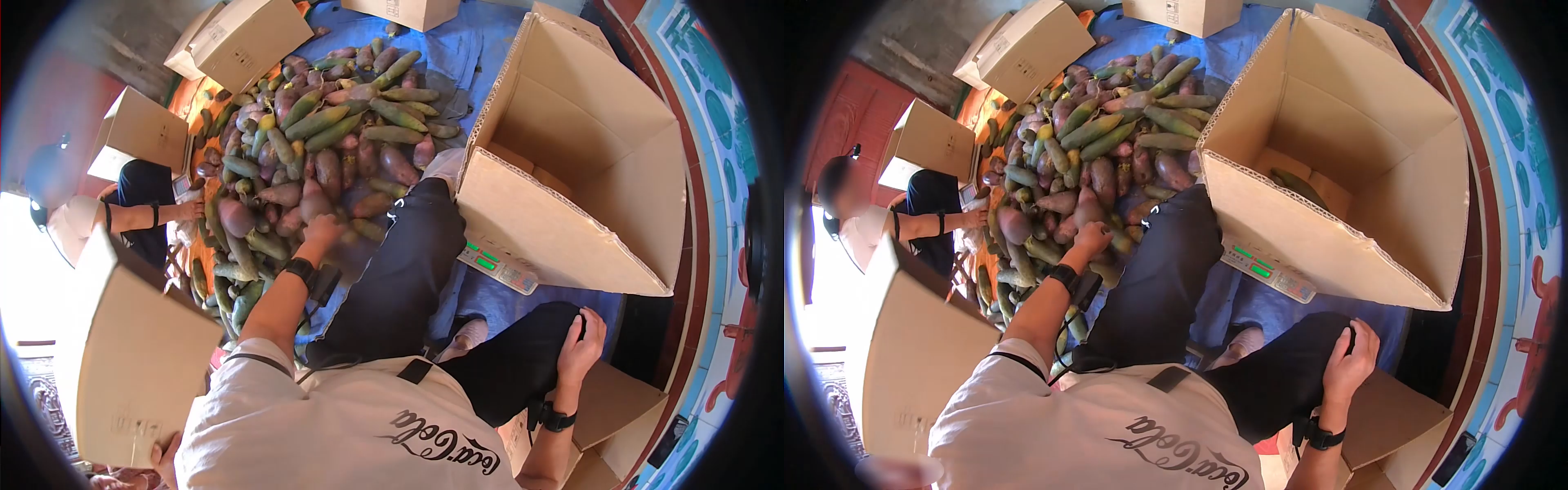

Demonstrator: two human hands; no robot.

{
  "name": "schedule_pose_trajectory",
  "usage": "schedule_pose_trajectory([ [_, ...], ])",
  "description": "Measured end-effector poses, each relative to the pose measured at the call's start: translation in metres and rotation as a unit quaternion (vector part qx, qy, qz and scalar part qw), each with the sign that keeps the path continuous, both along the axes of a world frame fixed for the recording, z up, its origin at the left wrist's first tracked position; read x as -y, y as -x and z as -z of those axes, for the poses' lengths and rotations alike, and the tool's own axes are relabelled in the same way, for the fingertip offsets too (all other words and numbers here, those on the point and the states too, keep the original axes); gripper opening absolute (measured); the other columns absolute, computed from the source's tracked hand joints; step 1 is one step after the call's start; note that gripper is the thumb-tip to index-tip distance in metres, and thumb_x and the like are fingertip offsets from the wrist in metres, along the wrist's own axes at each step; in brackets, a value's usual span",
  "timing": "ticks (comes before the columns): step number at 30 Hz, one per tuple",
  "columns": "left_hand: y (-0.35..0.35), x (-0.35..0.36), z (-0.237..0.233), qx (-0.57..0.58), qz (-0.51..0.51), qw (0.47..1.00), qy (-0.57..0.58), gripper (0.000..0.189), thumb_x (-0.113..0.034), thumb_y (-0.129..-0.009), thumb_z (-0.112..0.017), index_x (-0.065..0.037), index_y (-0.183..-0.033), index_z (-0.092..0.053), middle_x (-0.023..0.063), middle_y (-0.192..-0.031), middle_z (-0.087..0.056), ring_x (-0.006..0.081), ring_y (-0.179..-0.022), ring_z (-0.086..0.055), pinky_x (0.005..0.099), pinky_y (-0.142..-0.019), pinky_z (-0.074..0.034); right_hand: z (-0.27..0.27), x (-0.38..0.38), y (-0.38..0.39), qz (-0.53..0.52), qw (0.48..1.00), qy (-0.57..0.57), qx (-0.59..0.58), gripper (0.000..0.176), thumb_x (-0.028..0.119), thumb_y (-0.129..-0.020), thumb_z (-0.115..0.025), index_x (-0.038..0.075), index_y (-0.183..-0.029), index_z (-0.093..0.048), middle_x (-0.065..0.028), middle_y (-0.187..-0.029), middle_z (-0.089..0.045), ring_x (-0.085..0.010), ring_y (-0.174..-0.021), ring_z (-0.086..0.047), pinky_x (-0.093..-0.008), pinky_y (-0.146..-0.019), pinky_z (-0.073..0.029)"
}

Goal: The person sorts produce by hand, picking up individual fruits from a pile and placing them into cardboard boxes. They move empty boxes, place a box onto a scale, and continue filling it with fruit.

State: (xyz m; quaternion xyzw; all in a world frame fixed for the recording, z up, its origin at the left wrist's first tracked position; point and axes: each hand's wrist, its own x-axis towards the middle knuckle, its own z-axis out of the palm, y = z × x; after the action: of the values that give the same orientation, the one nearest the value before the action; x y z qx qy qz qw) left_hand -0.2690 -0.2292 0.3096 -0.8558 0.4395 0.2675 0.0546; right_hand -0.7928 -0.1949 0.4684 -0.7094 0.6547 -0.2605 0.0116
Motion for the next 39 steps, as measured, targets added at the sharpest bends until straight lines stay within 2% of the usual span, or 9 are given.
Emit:
schedule_pose_trajectory([
  [4, -0.009, -0.024, -0.001, 0.031, -0.021, 0.997, -0.061, 0.045, -0.032, -0.076, -0.059, -0.019, -0.120, -0.060, 0.0097, -0.135, -0.047, 0.0322, -0.129, -0.037, 0.0502, -0.103, -0.033, -0.001, 0.000, -0.001, 0.001, 1.000, -0.005, -0.004, 0.015, 0.006, -0.087, -0.054, -0.005, -0.096, -0.061, -0.0177, -0.100, -0.062, -0.0333, -0.094, -0.058, -0.0378, -0.085, -0.046],
  [7, -0.020, -0.039, 0.012, 0.019, -0.062, 0.995, -0.071, 0.047, -0.032, -0.077, -0.058, -0.019, -0.123, -0.057, 0.0096, -0.136, -0.045, 0.0308, -0.131, -0.035, 0.0498, -0.103, -0.033, -0.001, 0.001, -0.001, -0.001, 1.000, -0.010, -0.011, 0.015, 0.006, -0.087, -0.054, -0.004, -0.096, -0.061, -0.0176, -0.100, -0.062, -0.0330, -0.094, -0.058, -0.0377, -0.085, -0.046],
  [17, -0.047, -0.055, 0.067, -0.045, -0.056, 0.994, -0.085, 0.047, -0.032, -0.078, -0.056, -0.018, -0.123, -0.056, 0.0128, -0.131, -0.051, 0.0334, -0.124, -0.046, 0.0440, -0.102, -0.039, 0.000, 0.003, -0.002, 0.000, 1.000, -0.020, -0.018, 0.015, 0.004, -0.085, -0.055, -0.004, -0.096, -0.061, -0.0177, -0.100, -0.062, -0.0344, -0.094, -0.058, -0.0397, -0.085, -0.046],
  [27, -0.032, -0.057, 0.054, -0.044, -0.077, 0.992, -0.090, 0.043, -0.032, -0.079, -0.053, -0.013, -0.117, -0.060, 0.0158, -0.122, -0.058, 0.0319, -0.114, -0.054, 0.0400, -0.097, -0.044, 0.000, 0.005, -0.002, 0.006, 0.999, -0.045, -0.028, 0.015, 0.004, -0.086, -0.054, -0.004, -0.097, -0.061, -0.0182, -0.101, -0.062, -0.0341, -0.095, -0.058, -0.0396, -0.086, -0.046],
  [30, -0.053, -0.074, 0.091, -0.063, 0.022, 0.991, -0.114, 0.040, -0.030, -0.081, -0.050, -0.008, -0.112, -0.063, 0.0177, -0.116, -0.060, 0.0334, -0.109, -0.057, 0.0412, -0.093, -0.045, 0.001, 0.006, -0.001, 0.006, 0.998, -0.050, -0.031, 0.015, 0.004, -0.087, -0.053, -0.004, -0.098, -0.061, -0.0185, -0.101, -0.062, -0.0340, -0.095, -0.058, -0.0392, -0.086, -0.046],
  [32, -0.075, -0.095, 0.147, -0.057, 0.200, 0.960, -0.189, 0.038, -0.029, -0.083, -0.048, -0.005, -0.106, -0.065, 0.0189, -0.112, -0.062, 0.0343, -0.106, -0.058, 0.0422, -0.090, -0.047, 0.000, 0.006, -0.001, 0.005, 0.998, -0.054, -0.038, 0.016, 0.005, -0.088, -0.053, -0.004, -0.098, -0.060, -0.0186, -0.101, -0.061, -0.0339, -0.095, -0.058, -0.0386, -0.087, -0.045],
  [35, -0.048, -0.096, 0.114, -0.076, 0.113, 0.970, -0.199, 0.037, -0.030, -0.084, -0.048, -0.004, -0.103, -0.066, 0.0187, -0.112, -0.062, 0.0337, -0.107, -0.058, 0.0420, -0.090, -0.047, -0.002, 0.007, -0.002, 0.006, 0.997, -0.059, -0.043, 0.016, 0.005, -0.088, -0.052, -0.004, -0.098, -0.060, -0.0187, -0.102, -0.061, -0.0338, -0.095, -0.058, -0.0386, -0.087, -0.045],
  [38, -0.049, -0.116, 0.149, -0.093, 0.042, 0.976, -0.194, 0.037, -0.030, -0.084, -0.050, -0.006, -0.107, -0.065, 0.0181, -0.113, -0.061, 0.0334, -0.108, -0.058, 0.0423, -0.089, -0.047, -0.002, 0.006, -0.002, 0.001, 0.997, -0.065, -0.043, 0.017, 0.006, -0.089, -0.052, -0.004, -0.099, -0.060, -0.0188, -0.102, -0.061, -0.0337, -0.096, -0.058, -0.0387, -0.088, -0.045],
  [39, -0.043, -0.116, 0.137, -0.095, 0.042, 0.975, -0.196, 0.037, -0.030, -0.084, -0.050, -0.006, -0.107, -0.065, 0.0181, -0.113, -0.061, 0.0334, -0.108, -0.058, 0.0423, -0.089, -0.047, -0.003, 0.006, -0.002, 0.001, 0.997, -0.065, -0.045, 0.017, 0.006, -0.089, -0.051, -0.004, -0.099, -0.060, -0.0189, -0.102, -0.061, -0.0338, -0.096, -0.058, -0.0388, -0.088, -0.045],
])
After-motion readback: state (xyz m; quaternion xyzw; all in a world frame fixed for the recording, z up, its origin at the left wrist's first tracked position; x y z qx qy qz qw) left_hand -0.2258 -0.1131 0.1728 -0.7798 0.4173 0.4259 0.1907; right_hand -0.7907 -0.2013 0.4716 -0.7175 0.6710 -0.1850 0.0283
